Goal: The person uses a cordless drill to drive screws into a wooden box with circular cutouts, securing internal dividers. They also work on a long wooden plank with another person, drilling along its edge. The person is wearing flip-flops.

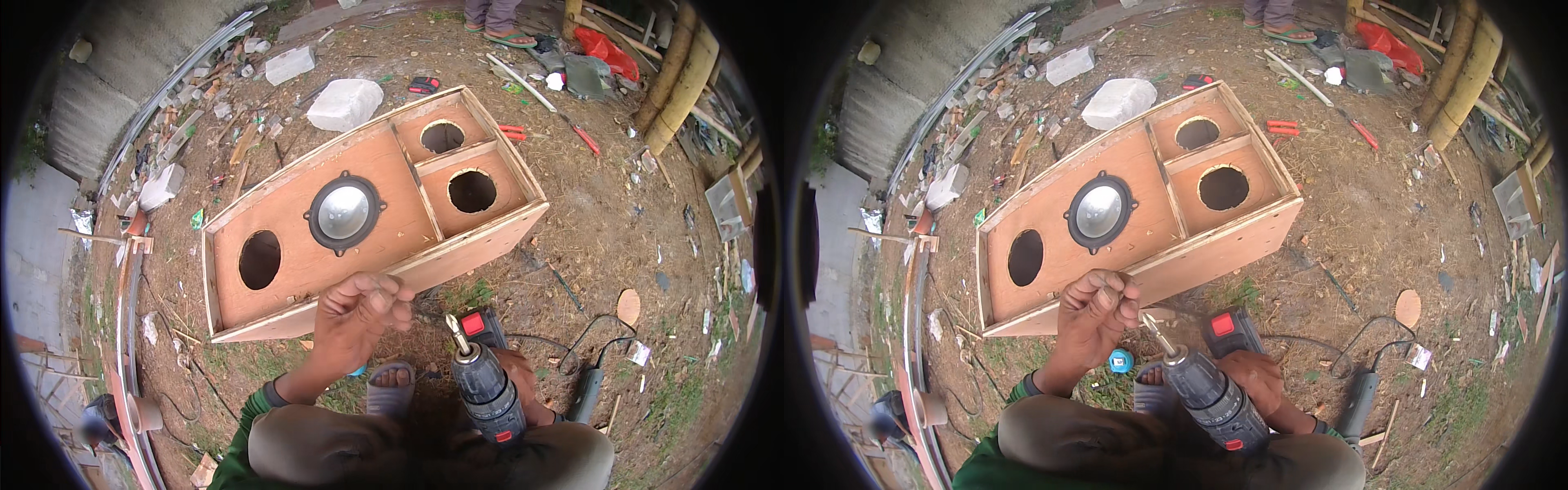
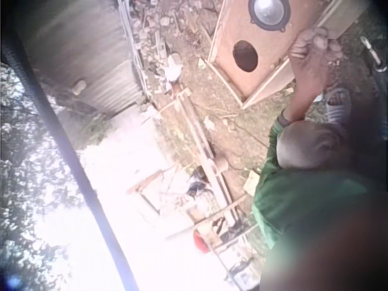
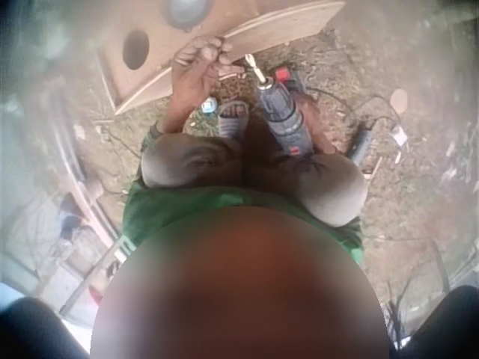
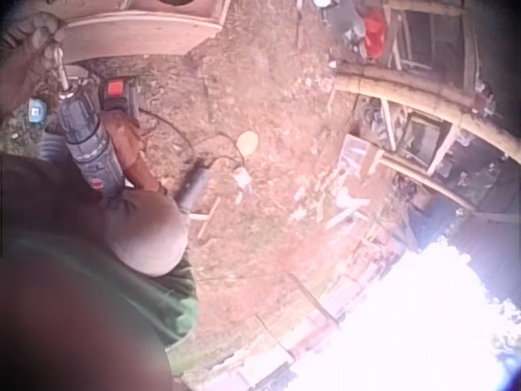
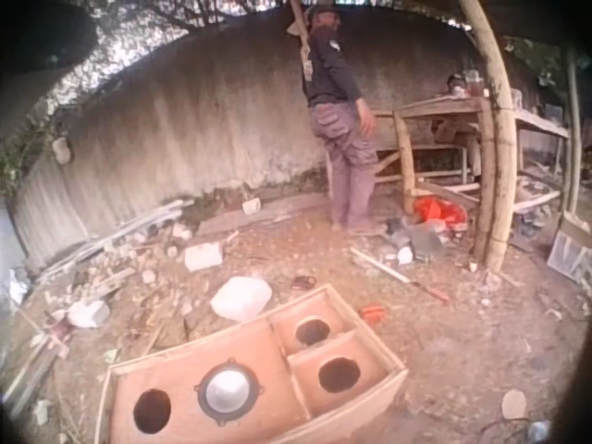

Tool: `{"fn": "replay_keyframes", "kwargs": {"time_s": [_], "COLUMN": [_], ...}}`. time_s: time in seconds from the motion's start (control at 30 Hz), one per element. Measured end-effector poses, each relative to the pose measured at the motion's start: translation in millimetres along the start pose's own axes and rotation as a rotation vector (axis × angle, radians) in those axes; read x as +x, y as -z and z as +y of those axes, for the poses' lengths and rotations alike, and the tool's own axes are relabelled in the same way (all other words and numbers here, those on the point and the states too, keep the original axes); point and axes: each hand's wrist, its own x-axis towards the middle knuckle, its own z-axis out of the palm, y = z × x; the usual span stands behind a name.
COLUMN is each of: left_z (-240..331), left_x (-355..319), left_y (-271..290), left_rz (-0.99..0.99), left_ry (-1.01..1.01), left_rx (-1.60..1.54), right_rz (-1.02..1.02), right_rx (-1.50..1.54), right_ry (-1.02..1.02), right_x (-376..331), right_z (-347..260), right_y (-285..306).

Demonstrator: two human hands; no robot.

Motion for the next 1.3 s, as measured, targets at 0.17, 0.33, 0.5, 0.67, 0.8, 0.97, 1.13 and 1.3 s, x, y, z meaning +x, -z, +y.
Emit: {"fn": "replay_keyframes", "kwargs": {"time_s": [0.17,0.33,0.5,0.67,0.8,0.97,1.13,1.3], "left_z": [2,-4,-7,-11,-11,-8,-8,-2], "left_x": [6,0,-2,-1,-1,-5,-2,7], "left_y": [-15,-20,-25,-25,-22,-17,-14,-15], "left_rz": [0.072,0.060,0.084,0.068,0.091,0.167,0.118,-0.036], "left_ry": [0.195,0.229,0.240,0.248,0.208,0.000,0.097,0.054], "left_rx": [-0.486,-0.541,-0.500,-0.495,-0.403,0.106,-0.149,-0.139], "right_rz": [-0.172,-0.208,-0.141,-0.071,-0.079,-0.126,-0.053,-0.138], "right_rx": [0.265,0.271,0.196,0.048,0.012,-0.373,-0.167,-0.360], "right_ry": [-0.282,-0.382,-0.248,-0.076,-0.101,0.015,0.005,0.019], "right_x": [11,2,6,5,8,14,19,20], "right_z": [-7,-12,-17,-11,-13,-24,-22,-27], "right_y": [-18,-14,-13,-17,-17,-7,-17,-12]}}
